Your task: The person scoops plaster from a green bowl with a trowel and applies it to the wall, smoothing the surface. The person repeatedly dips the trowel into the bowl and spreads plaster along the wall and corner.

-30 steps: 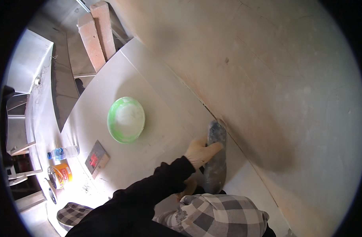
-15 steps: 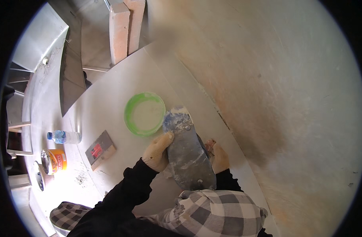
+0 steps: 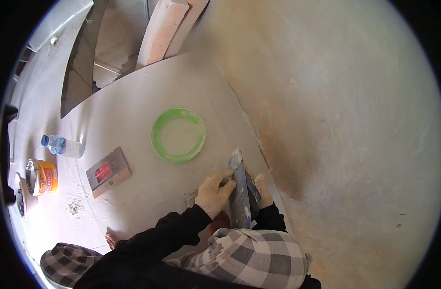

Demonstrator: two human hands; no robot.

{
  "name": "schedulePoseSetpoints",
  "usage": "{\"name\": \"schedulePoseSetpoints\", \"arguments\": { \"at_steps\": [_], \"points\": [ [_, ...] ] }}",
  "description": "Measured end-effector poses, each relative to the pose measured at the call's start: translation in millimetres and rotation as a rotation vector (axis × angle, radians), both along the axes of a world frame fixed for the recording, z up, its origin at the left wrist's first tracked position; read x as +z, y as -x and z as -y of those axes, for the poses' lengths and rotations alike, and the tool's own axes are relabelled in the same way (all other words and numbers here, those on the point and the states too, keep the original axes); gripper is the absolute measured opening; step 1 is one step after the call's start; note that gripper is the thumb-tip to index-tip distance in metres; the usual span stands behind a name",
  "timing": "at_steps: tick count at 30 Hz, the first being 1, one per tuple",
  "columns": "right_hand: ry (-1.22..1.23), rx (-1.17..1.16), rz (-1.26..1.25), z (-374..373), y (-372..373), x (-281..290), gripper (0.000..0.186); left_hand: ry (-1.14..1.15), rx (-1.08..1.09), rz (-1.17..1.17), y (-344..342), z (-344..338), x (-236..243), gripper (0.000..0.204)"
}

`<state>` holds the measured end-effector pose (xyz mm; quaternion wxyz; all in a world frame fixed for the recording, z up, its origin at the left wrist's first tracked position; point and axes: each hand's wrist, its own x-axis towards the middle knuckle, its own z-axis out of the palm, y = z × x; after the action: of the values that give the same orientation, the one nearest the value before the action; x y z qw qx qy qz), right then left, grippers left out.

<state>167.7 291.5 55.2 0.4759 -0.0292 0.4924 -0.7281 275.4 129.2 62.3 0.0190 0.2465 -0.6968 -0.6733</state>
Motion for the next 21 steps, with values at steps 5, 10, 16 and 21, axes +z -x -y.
{"name": "schedulePoseSetpoints", "arguments": {
  "at_steps": [5, 10, 16, 21],
  "points": [
    [-0.203, 0.147, -0.183, 13, 18, 27, 0.072, 0.014, -0.079, -0.175, -8, 1, 12, 0.043],
    [-0.251, 0.115, -0.146, 32, 23, 48, 0.079, 0.176, -0.105, -0.433, -16, 8, -14, 0.041],
    [-0.549, 0.266, -1.128, 65, 41, 33, 0.073, 0.556, 0.845, 0.011, -27, 108, -59, 0.031],
    [-0.580, 0.544, -1.701, 115, 52, 18, 0.072, -0.050, 0.498, 0.117, -29, 190, -66, 0.031]
  ]
}}
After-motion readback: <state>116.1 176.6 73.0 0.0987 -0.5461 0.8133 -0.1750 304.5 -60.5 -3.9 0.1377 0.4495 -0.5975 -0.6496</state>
